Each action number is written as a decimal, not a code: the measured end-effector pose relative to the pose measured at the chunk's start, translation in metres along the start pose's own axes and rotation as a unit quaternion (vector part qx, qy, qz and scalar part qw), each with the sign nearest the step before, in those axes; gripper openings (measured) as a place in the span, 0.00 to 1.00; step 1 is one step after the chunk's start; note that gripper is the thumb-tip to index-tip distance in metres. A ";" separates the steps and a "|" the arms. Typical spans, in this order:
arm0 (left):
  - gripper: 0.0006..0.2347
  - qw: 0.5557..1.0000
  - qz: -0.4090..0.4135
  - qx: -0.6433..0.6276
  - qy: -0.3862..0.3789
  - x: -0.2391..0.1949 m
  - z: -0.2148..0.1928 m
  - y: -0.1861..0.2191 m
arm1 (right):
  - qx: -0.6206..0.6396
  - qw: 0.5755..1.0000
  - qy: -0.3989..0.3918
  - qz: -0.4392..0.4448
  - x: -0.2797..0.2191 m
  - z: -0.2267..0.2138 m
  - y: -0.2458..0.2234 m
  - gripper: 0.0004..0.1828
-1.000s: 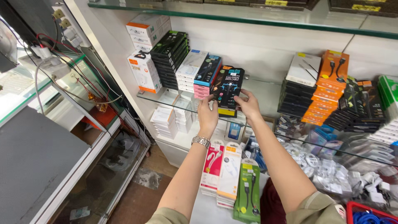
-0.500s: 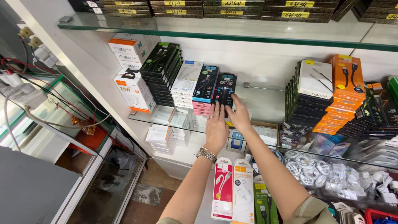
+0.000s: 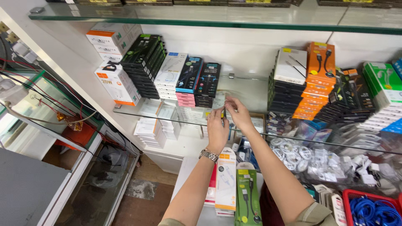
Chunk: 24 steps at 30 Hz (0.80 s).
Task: The person wipes the surfaces of small product boxes with a maroon cloth and places them on a glass shelf. They handle multiple boxes of different colors and sizes, wiping each one individually before stacking them on the shelf.
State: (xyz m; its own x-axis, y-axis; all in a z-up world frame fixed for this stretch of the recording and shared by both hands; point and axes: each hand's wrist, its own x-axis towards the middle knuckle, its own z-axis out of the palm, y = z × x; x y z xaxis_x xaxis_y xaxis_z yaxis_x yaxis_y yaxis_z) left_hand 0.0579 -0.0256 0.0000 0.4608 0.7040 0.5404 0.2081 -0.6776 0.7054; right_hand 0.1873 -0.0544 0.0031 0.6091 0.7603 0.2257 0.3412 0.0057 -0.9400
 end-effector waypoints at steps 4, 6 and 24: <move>0.11 0.999 -0.006 -0.019 -0.045 -0.040 0.036 0.040 | 0.048 0.999 -0.009 -0.009 -0.053 -0.056 0.019 0.16; 0.09 0.998 -0.007 -0.041 -0.052 -0.061 0.056 0.061 | 0.063 0.998 -0.011 0.001 -0.082 -0.085 0.035 0.15; 0.14 0.903 -0.342 0.052 -0.256 -0.310 0.224 0.038 | -0.004 0.926 -0.148 0.347 -0.307 -0.251 0.197 0.27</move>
State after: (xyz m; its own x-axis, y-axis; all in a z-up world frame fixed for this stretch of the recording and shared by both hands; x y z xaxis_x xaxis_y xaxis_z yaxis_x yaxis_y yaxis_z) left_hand 0.1159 -0.3169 -0.2437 0.5275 0.7924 -0.3063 0.6622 -0.1577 0.7325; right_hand 0.2471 -0.4494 -0.1868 0.4614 0.7233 -0.5138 -0.0539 -0.5552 -0.8300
